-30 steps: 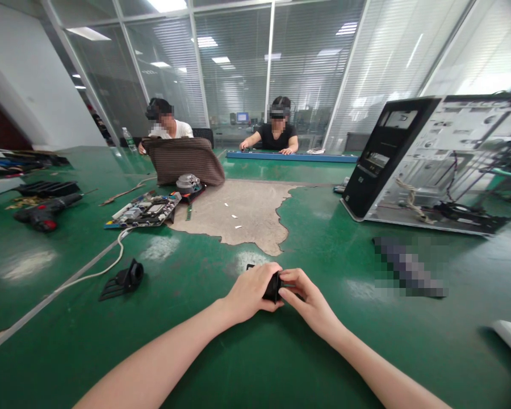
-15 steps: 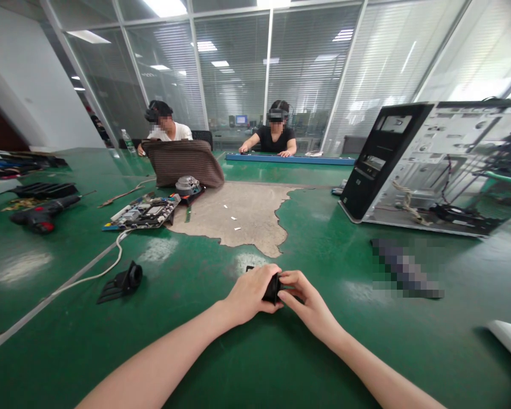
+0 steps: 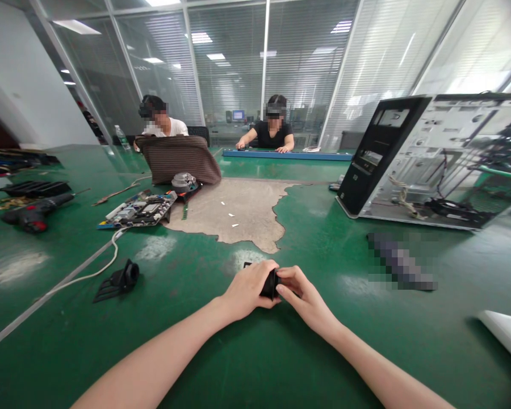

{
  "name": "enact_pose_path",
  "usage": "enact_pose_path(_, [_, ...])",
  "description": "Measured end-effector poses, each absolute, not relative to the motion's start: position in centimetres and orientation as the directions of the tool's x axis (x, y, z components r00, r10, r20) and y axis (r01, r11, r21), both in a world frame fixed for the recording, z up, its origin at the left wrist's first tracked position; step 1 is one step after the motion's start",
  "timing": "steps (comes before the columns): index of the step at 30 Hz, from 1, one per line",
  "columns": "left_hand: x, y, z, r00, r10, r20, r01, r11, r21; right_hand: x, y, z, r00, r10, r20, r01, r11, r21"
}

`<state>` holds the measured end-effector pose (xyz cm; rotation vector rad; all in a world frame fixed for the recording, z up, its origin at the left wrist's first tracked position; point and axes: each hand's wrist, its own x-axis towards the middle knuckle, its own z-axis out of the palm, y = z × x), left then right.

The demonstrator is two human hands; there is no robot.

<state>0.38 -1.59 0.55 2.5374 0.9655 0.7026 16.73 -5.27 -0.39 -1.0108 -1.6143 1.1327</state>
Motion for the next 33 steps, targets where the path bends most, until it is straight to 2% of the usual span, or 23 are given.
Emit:
enact_pose_path(7, [0.41, -1.43, 0.24, 0.646, 0.689, 0.33, 0.527, -0.715, 0.46, 16.68, -4.9, -0.83, -0.246, 0.956, 0.158, 0.144, 0.197, -0.97])
enact_pose_path(12, [0.37, -1.38, 0.13, 0.651, 0.692, 0.312, 0.539, -0.711, 0.452, 16.75, -5.08, -0.69, -0.299, 0.927, 0.225, 0.077, 0.258, -0.963])
enact_pose_path(15, [0.39, -1.33, -0.01, 0.659, 0.682, 0.316, 0.528, -0.719, 0.452, 16.69, -5.01, -0.74, -0.263, 0.945, 0.196, 0.067, 0.221, -0.973])
enact_pose_path(22, [0.38, -1.29, 0.02, 0.658, 0.688, 0.307, 0.539, -0.715, 0.446, 16.64, -4.94, -0.82, -0.227, 0.961, 0.158, 0.131, 0.191, -0.973])
enact_pose_path(28, [0.24, -1.33, 0.19, 0.653, 0.701, 0.287, 0.548, -0.699, 0.459, 16.74, -5.2, -0.74, -0.29, 0.93, 0.225, 0.067, 0.254, -0.965])
enact_pose_path(33, [0.32, -1.29, 0.03, 0.652, 0.696, 0.301, 0.534, -0.703, 0.468, 16.76, -4.94, -0.94, -0.249, 0.953, 0.173, 0.088, 0.2, -0.976])
